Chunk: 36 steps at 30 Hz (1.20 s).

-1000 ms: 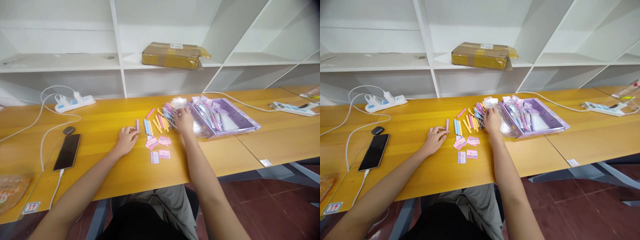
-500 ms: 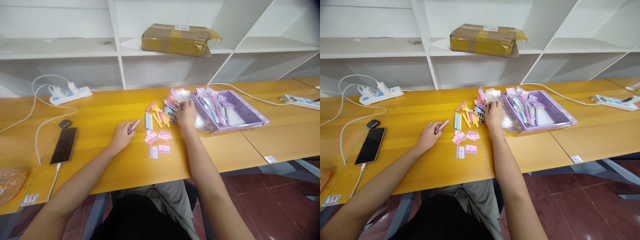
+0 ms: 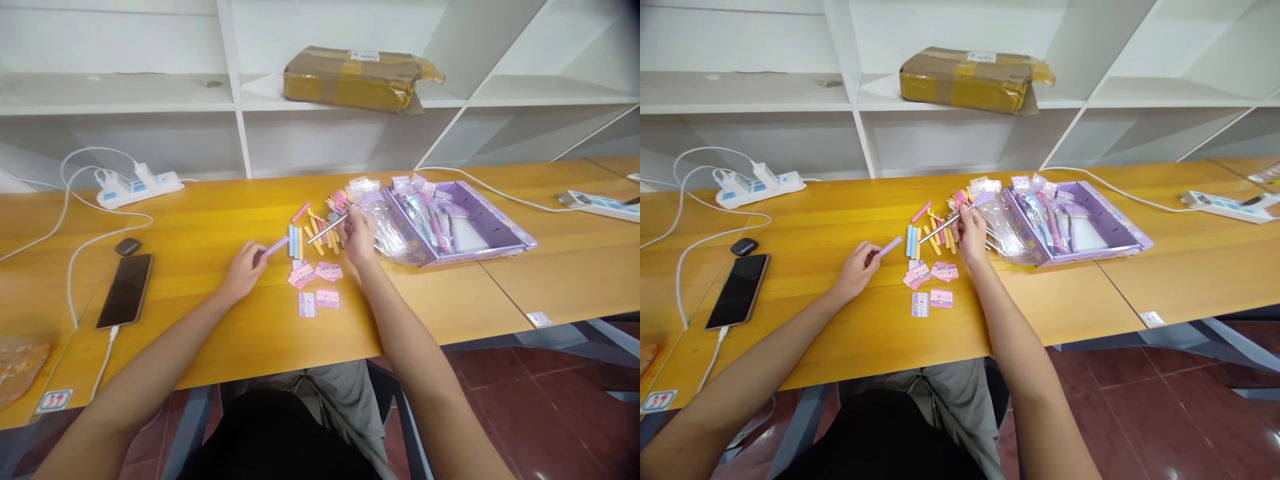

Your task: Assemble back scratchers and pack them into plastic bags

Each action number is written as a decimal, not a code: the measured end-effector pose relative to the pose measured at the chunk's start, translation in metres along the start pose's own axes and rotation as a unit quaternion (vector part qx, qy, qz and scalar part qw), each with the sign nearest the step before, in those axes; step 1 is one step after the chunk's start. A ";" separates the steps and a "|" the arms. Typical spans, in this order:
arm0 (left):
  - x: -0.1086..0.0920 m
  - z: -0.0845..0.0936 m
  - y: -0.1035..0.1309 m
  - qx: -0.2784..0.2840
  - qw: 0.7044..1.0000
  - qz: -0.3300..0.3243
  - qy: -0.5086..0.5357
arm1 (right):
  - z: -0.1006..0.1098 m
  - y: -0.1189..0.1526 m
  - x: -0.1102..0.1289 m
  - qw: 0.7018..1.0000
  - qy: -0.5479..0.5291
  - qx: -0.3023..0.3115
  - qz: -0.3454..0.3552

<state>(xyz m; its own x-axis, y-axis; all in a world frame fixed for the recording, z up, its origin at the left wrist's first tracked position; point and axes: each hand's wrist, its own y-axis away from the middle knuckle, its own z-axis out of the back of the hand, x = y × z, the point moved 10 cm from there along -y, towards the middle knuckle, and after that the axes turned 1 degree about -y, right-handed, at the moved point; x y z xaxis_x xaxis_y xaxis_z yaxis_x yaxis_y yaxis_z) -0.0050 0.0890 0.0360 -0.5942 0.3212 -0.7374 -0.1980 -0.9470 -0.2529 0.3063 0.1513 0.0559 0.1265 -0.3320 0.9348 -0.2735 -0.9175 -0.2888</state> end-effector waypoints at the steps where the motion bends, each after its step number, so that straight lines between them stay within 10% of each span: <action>1: 0.000 0.000 0.000 0.000 1.000 0.000 0.002 | -0.006 0.001 -0.002 1.000 -0.015 0.024 -0.009; 36: -0.006 -0.005 0.002 0.029 0.999 -0.011 0.017 | -0.025 0.011 -0.007 0.993 -0.052 0.096 -0.047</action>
<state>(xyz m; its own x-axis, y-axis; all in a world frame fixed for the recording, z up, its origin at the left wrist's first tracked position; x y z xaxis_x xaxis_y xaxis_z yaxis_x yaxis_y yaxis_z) 0.0021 0.0851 0.0373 -0.5627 0.3414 -0.7529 -0.2565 -0.9379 -0.2336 0.2784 0.1495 0.0513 0.2429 -0.2553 0.9358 -0.0707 -0.9668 -0.2454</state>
